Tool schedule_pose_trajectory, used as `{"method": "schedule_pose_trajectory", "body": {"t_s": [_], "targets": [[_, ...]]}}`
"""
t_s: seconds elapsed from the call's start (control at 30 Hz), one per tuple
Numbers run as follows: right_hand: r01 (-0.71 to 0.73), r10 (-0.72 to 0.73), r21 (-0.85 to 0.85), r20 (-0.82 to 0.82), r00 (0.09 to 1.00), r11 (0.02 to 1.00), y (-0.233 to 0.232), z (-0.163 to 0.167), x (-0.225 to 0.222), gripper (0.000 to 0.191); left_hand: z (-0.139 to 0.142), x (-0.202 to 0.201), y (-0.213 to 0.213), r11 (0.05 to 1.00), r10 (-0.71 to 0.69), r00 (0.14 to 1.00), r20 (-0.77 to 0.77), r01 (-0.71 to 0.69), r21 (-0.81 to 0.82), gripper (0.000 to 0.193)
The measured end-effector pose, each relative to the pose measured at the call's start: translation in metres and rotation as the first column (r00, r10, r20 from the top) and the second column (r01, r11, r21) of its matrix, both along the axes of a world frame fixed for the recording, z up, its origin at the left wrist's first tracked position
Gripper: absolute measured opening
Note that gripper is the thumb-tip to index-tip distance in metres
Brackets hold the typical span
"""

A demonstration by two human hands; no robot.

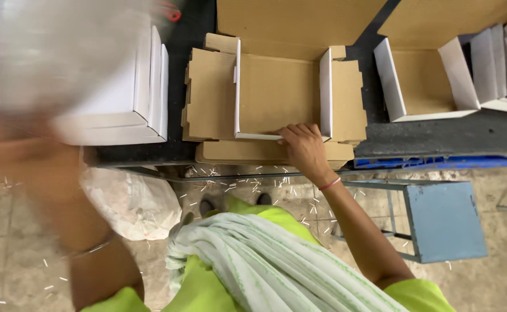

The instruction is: The person folds and assembles white cardboard boxes, places bubble-wrapped round light fixtures into the boxes, closes the lids, and stacks the finished boxes on the workbench. They repeatedly take flat box blanks, form them, insert a wrapped fixture, and set completed boxes onto a growing stack.

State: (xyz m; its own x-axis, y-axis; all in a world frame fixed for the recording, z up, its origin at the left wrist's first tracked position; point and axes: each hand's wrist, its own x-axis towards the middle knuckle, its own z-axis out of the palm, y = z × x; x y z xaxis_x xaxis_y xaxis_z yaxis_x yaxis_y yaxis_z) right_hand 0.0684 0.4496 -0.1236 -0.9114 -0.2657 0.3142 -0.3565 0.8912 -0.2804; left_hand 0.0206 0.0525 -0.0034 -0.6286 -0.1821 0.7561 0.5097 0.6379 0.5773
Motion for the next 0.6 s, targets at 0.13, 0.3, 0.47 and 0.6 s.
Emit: {"method": "schedule_pose_trajectory", "body": {"t_s": [0.13,0.3,0.47,0.6], "targets": [[-0.127,0.099,-0.149,-0.179,0.979,0.981,0.012,0.015,0.022,0.03,-0.022,-0.012,0.144,0.834,-0.498,0.867,0.022,0.486,-0.262,0.053],[-0.077,0.058,-0.257,-0.081,0.995,0.963,0.043,0.03,0.057,0.027,-0.07,-0.047,0.23,0.571,-0.71,0.694,0.12,0.666,-0.48,0.047],[-0.005,-0.018,-0.307,-0.071,0.997,0.952,0.08,0.031,0.078,0.023,-0.102,-0.069,0.247,0.434,-0.658,0.66,0.363,0.726,-0.533,0.043],[0.019,-0.029,-0.323,-0.024,0.999,0.946,0.099,0.027,0.068,0.023,-0.127,-0.081,0.251,0.326,-0.659,0.4,0.637,0.915,-0.237,0.039]]}}
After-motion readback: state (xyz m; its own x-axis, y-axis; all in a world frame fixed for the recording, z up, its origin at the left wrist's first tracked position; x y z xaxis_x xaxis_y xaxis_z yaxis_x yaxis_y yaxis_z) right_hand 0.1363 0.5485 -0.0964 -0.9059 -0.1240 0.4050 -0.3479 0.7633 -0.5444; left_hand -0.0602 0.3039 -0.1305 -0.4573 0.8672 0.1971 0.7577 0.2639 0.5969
